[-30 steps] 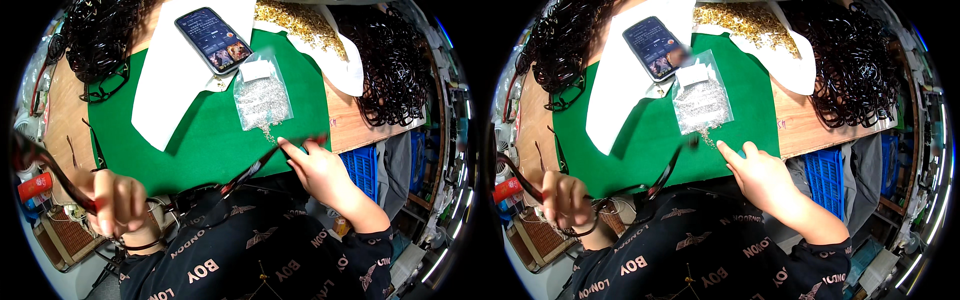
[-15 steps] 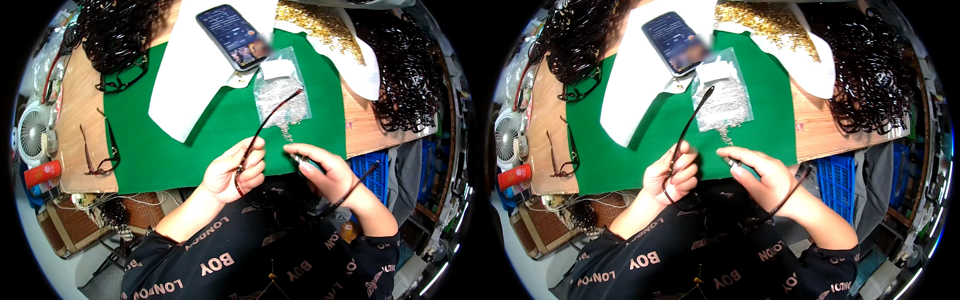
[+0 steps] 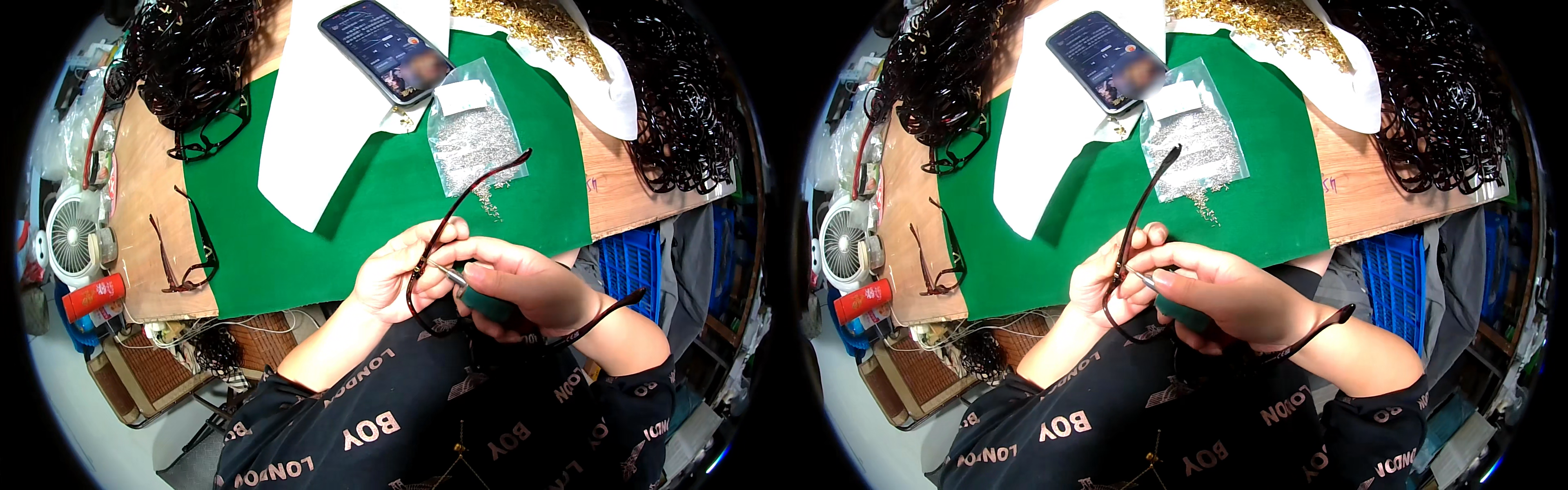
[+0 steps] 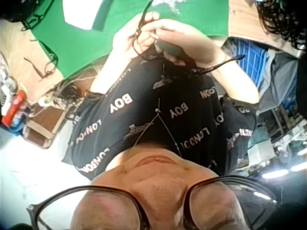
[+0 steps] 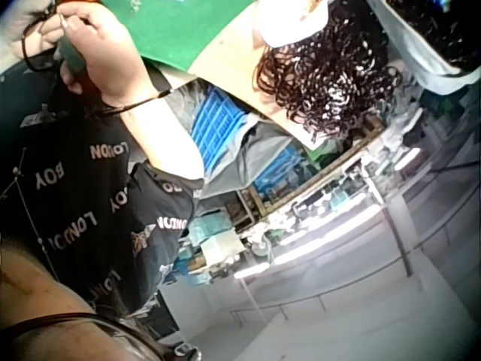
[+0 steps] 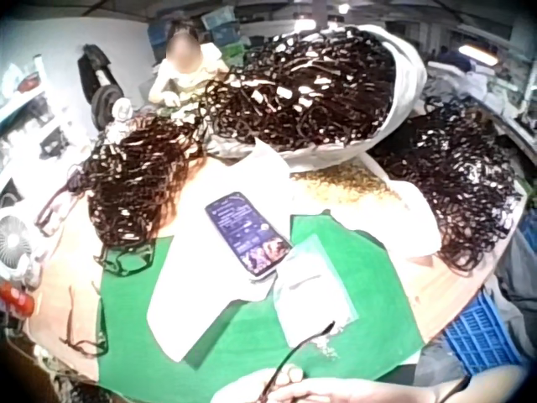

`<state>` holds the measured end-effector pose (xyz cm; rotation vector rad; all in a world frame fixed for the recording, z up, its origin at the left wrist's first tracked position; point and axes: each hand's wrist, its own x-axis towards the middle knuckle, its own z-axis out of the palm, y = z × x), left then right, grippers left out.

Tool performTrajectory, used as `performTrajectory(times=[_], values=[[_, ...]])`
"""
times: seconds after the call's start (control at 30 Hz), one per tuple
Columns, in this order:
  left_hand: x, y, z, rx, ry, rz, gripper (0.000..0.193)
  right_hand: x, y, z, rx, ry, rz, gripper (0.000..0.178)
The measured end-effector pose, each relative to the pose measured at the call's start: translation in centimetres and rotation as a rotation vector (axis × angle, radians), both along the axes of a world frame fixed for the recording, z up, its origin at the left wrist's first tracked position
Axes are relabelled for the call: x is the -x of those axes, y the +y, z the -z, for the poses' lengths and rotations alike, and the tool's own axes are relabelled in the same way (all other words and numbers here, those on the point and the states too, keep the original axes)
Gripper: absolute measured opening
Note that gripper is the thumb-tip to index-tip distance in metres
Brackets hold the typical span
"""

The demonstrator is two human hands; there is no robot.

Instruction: The person assembles eyeglasses by inserting small screws into the hinge area using a screwdriver. They repeatedly pick up glasses frames, tighten the screws, and place the frames back on the table.

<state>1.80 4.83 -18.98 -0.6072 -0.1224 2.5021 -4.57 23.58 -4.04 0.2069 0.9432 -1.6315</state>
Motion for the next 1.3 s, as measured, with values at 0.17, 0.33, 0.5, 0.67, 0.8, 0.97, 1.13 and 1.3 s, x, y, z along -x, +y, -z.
performTrajectory(times=[0.17,0.33,0.5,0.67,0.8,0.97,1.13,1.3], values=[[3.3,0.4,-7.3,0.177,0.371,0.217,0.045,-0.2,0.1,0.1,-0.021,-0.036,0.015,0.03],[0.5,-0.5,-1.8,-0.04,-0.019,0.151,0.044,-0.1,0.6,-0.2,-0.099,0.103,-0.122,0.029],[2.8,-5.8,-10.1,0.046,0.435,-0.091,0.036,-1.0,4.3,2.3,-0.75,1.593,-0.062,0.033],[3.4,-11.2,-13.1,0.982,0.252,-0.383,0.033,-1.5,4.1,1.4,-0.995,1.57,-0.326,0.037],[3.3,-9.9,-12.1,2.434,0.328,-0.435,0.035,-1.6,3.8,1.3,-1.002,1.618,-0.359,0.038],[3.9,-4.1,-14.2,2.635,1.316,0.213,0.026,-1.6,3.6,1.6,-1.028,1.704,-0.451,0.035],[3.8,-3.4,-13.2,2.649,1.276,0.457,0.023,-1.3,3.7,1.3,-1.045,1.705,-0.48,0.033],[1.7,-5.2,-17.0,2.41,1.297,-0.07,0.021,-1.3,3.6,1.6,-1.035,1.677,-0.434,0.033]])
